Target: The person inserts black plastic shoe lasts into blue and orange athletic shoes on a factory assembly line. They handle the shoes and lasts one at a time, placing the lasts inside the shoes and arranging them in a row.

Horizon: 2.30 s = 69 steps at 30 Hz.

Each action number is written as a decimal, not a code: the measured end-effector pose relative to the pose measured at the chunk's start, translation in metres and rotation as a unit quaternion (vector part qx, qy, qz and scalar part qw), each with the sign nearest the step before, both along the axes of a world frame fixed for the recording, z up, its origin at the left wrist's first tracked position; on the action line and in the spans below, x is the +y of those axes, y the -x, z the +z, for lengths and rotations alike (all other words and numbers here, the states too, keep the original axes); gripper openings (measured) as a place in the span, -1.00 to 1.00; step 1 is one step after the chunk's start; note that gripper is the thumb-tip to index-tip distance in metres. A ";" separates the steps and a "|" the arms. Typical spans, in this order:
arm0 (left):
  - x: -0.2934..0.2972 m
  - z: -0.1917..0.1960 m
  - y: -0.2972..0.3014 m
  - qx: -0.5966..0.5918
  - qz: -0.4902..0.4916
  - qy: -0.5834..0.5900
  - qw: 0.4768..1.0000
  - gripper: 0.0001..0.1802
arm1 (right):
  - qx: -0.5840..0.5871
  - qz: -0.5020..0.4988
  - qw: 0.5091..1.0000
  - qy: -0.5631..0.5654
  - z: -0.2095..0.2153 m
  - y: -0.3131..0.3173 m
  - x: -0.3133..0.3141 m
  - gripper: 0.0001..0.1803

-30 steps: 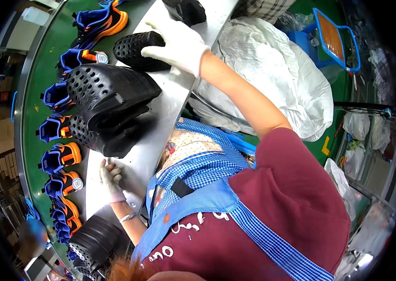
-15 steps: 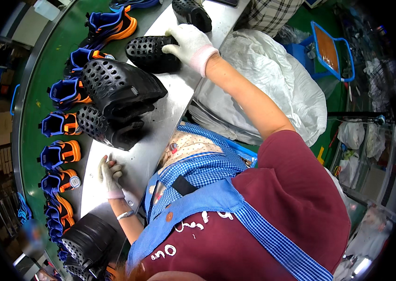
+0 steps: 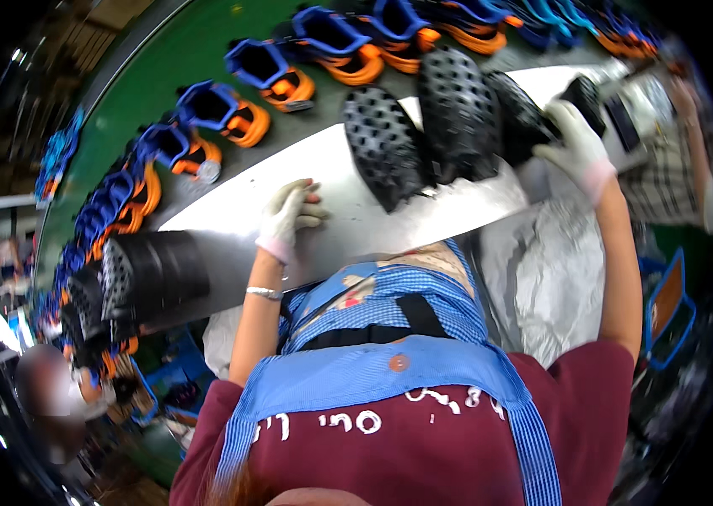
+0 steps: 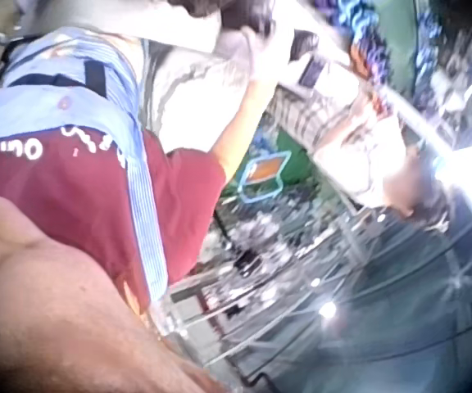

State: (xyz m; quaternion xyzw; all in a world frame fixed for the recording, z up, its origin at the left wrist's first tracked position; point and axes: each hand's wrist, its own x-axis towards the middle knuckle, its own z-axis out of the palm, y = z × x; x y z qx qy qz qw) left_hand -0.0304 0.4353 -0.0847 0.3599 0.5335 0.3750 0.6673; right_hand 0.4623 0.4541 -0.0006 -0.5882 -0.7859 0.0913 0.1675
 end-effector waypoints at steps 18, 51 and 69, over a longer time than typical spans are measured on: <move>0.104 0.040 0.165 0.452 0.183 -0.128 0.864 -0.54 | 0.063 -0.149 0.987 0.022 0.101 -0.004 0.006 -0.52; 0.065 0.113 0.088 -0.416 0.303 -0.232 0.826 -0.43 | -0.031 0.282 0.941 0.186 0.114 0.443 0.085 -0.44; 0.083 0.051 0.117 0.452 0.170 -0.278 0.831 -0.55 | -0.289 0.296 0.893 0.175 0.111 0.526 0.211 -0.49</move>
